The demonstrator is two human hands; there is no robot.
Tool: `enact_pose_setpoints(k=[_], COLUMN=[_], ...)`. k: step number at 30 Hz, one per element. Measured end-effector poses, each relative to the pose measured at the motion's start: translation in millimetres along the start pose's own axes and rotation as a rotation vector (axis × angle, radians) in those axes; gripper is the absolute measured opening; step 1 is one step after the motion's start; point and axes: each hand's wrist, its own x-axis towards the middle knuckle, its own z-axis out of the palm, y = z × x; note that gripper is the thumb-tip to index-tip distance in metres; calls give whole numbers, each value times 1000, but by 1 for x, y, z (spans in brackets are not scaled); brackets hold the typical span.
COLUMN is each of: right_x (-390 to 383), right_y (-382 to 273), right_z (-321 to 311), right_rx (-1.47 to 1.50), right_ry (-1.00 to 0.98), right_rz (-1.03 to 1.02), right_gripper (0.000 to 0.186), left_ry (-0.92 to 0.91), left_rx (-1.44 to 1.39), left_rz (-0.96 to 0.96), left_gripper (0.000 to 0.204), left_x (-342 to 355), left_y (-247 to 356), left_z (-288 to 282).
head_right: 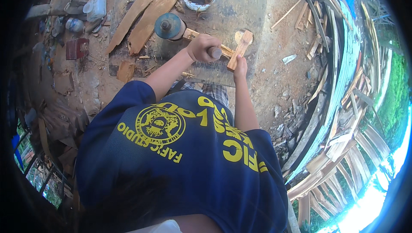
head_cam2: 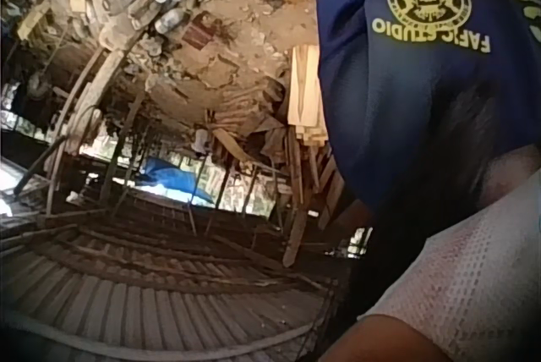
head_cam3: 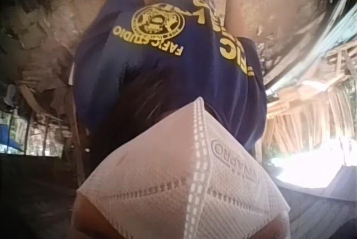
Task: The person walks over to a workbench and carves a piece of wood by positioning a chisel and striking it with a wooden mallet.
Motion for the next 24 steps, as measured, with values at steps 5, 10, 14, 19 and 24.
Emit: enact_pose_setpoints(k=[5, 10, 14, 19, 24], right_x=[2, 5, 1, -17, -50], right_y=[-9, -11, -16, -46, -89], right_z=[2, -2, -3, -7, -22], right_rx=[33, 26, 37, -135, 87], right_ry=[15, 6, 8, 5, -206], right_rz=[5, -5, -4, -67, 76], right_gripper=[36, 35, 34, 33, 36], left_ry=[50, 78, 82, 64, 20], left_rx=[-12, -63, -33, 32, 81], left_rz=[-111, -165, -219, -183, -140], left_gripper=[16, 16, 18, 23, 28], left_x=[1, 2, 0, -3, -13], left_y=[-2, -7, -12, -8, -17], left_z=[-9, -6, 3, 17, 27])
